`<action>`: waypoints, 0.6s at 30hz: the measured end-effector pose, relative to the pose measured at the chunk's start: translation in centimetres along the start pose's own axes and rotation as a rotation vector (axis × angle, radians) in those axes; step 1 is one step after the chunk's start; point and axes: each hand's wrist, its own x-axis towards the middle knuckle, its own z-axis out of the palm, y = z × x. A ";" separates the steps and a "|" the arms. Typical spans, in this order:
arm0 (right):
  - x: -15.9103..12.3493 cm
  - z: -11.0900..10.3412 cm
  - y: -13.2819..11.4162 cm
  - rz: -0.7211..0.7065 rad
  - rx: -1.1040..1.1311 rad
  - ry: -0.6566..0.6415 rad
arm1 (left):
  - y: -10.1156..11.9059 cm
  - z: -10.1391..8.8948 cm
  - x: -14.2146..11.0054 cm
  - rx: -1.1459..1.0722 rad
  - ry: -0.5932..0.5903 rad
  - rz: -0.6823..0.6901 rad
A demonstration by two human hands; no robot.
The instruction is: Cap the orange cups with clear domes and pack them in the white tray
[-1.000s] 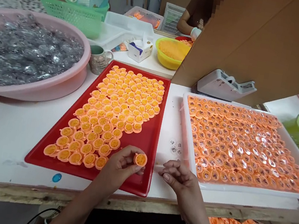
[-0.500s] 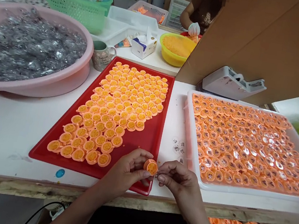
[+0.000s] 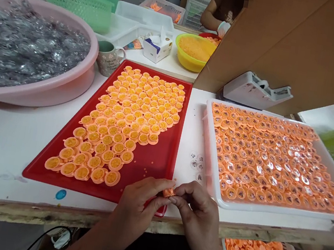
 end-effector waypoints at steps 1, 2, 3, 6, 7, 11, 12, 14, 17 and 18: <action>-0.1 0.1 -0.1 -0.024 -0.016 0.022 | 0.0 0.0 -0.1 -0.002 0.005 0.017; -0.2 0.2 -0.2 -0.038 -0.028 0.038 | 0.1 0.0 -0.1 -0.009 0.015 0.025; -0.3 0.2 -0.2 -0.046 -0.034 0.048 | 0.1 0.0 -0.2 -0.017 0.027 0.026; -0.5 0.3 -0.3 -0.036 -0.038 0.040 | 0.2 -0.1 -0.4 -0.041 0.046 0.010; -0.5 0.4 -0.3 -0.027 -0.033 0.029 | 0.3 -0.1 -0.4 -0.049 0.043 0.002; -0.6 0.8 0.0 0.010 0.022 0.025 | 0.1 0.1 -0.4 -0.146 0.050 -0.092; -0.6 0.9 0.0 0.001 0.020 0.021 | 0.0 0.2 -0.4 -0.202 0.083 -0.139; -0.3 1.0 0.0 -0.037 -0.017 -0.014 | -0.4 0.5 -0.4 -0.320 0.153 -0.245; 0.1 1.1 0.0 -0.128 -0.121 -0.045 | -1.0 0.6 -0.1 -0.390 0.163 -0.325; 0.1 1.3 0.0 -0.154 -0.148 -0.029 | -1.2 0.6 0.1 -0.381 0.152 -0.321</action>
